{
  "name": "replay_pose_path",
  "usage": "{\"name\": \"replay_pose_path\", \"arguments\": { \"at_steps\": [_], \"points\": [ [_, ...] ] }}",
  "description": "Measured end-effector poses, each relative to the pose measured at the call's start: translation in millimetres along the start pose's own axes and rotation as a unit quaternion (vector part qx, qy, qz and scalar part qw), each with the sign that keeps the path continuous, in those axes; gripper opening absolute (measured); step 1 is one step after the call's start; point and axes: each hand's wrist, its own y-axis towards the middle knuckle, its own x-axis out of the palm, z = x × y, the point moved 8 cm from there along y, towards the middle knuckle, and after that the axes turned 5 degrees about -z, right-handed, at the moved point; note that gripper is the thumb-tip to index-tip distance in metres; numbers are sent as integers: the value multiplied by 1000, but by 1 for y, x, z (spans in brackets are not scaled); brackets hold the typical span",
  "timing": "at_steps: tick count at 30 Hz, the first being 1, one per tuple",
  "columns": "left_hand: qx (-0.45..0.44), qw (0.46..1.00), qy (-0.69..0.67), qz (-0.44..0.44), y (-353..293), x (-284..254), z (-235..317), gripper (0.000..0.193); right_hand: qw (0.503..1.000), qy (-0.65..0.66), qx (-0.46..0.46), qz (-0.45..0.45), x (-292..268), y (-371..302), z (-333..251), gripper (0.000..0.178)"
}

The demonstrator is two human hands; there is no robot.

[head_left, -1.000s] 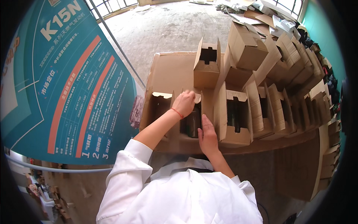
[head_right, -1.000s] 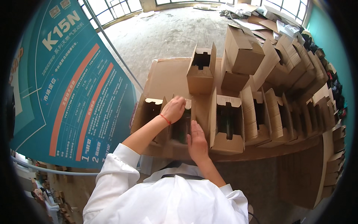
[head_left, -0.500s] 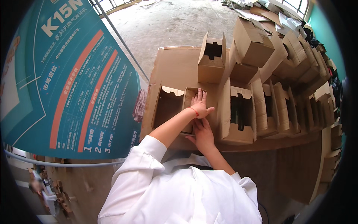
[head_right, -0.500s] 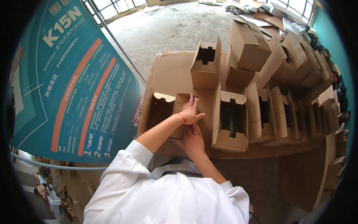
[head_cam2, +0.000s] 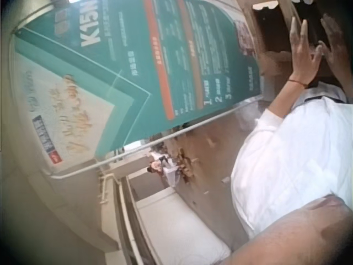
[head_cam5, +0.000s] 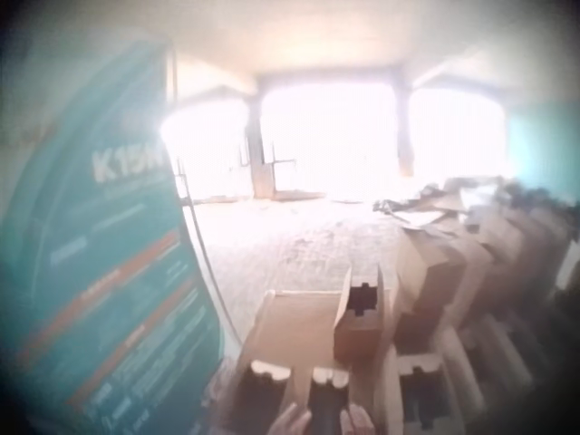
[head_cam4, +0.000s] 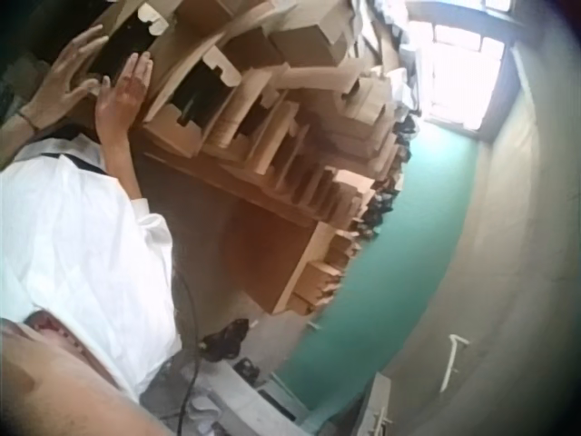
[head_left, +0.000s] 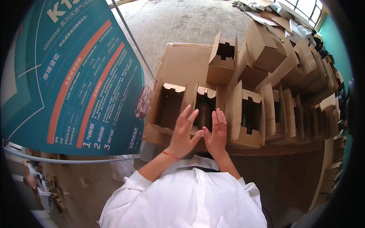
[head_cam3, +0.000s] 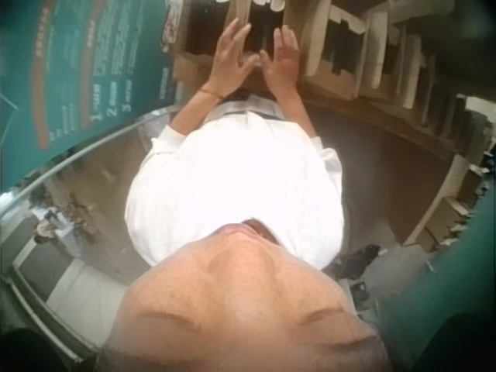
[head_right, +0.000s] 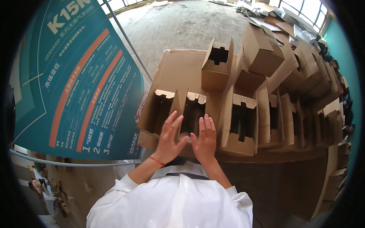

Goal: The person places bottles into cardboard dividers on a table, including walking to a cart to retrieve more bottles.

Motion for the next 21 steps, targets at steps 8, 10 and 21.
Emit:
{"name": "replay_pose_path", "arguments": {
  "at_steps": [8, 10, 21],
  "points": [
    [73, 988, 133, -33, -20, 43, -22, 51, 996, -81, -24, -10, -5, 9, -8, 24],
    [95, 979, 172, -50, -22, 47, -18, 55, 996, -89, 16, -5, -18, 13, 2, 21],
    [-153, 971, -173, -65, -28, 83, -106, 72, 849, -225, 183, -441, 139, 25, 78, 43]
  ]
}}
